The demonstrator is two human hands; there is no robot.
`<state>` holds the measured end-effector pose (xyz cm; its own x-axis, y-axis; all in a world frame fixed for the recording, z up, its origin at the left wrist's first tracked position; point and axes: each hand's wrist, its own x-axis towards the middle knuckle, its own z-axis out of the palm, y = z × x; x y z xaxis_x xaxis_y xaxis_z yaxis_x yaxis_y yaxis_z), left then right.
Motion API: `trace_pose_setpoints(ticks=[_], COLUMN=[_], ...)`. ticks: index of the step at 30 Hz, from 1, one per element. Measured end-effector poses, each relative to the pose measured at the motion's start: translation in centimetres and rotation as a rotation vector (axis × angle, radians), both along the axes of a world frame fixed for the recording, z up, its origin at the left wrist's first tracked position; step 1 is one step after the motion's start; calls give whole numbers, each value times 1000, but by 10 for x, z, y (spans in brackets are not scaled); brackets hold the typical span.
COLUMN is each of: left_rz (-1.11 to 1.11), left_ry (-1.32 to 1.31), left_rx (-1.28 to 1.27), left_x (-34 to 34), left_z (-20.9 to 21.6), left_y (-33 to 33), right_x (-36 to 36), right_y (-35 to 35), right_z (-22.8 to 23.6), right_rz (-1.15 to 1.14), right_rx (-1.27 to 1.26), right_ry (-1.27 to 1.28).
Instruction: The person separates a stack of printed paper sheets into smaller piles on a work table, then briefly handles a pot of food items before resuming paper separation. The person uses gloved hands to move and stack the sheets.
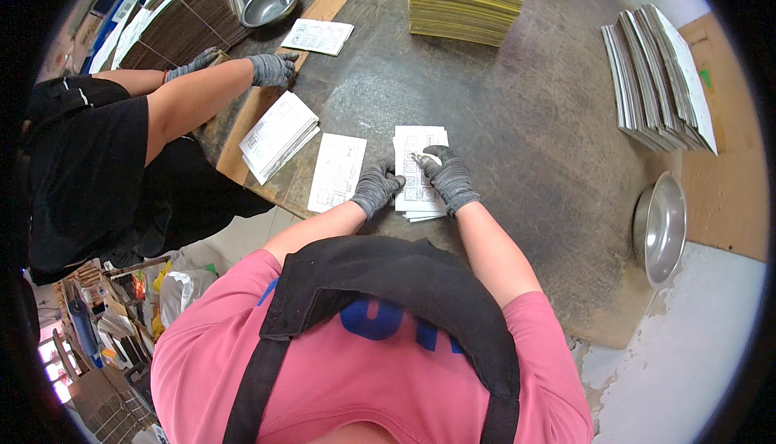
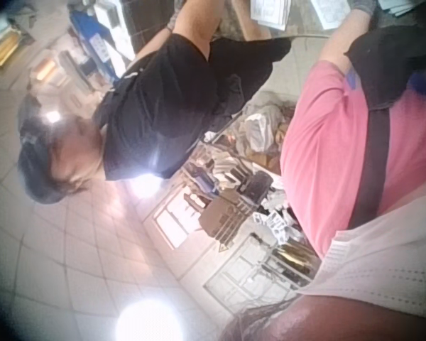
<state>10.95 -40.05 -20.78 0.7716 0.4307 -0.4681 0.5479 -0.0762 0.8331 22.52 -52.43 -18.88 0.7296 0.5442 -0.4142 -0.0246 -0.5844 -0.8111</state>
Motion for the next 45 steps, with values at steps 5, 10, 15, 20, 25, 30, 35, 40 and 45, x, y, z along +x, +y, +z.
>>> trace_pose_setpoints(ticks=[5,10,15,20,25,30,35,40,45], left_rz=[51,21,98,75,110,95,75,116,58], left_ry=[16,16,40,0,18,-10,-23,-24,10], left_rx=[-72,-64,-171,-111,-224,-227,-210,-266,-226], left_x=[0,2,6,4,2,4,2,6,5], left_z=[-2,-7,0,7,11,17,10,5,19], left_y=[-1,-1,-4,-4,-5,-4,-4,-4,2], right_x=[2,11,-15,7,40,40,49,15,27], right_y=[4,12,46,32,4,1,8,38,17], right_z=[0,20,42,33,14,3,10,33,36], right_rz=[-69,-29,807,449,-191,-170,-132,699,293], right_rx=[55,-104,-508,-222,28,25,-90,-518,-211], right_ry=[208,260,-583,-500,126,172,263,-787,-505])
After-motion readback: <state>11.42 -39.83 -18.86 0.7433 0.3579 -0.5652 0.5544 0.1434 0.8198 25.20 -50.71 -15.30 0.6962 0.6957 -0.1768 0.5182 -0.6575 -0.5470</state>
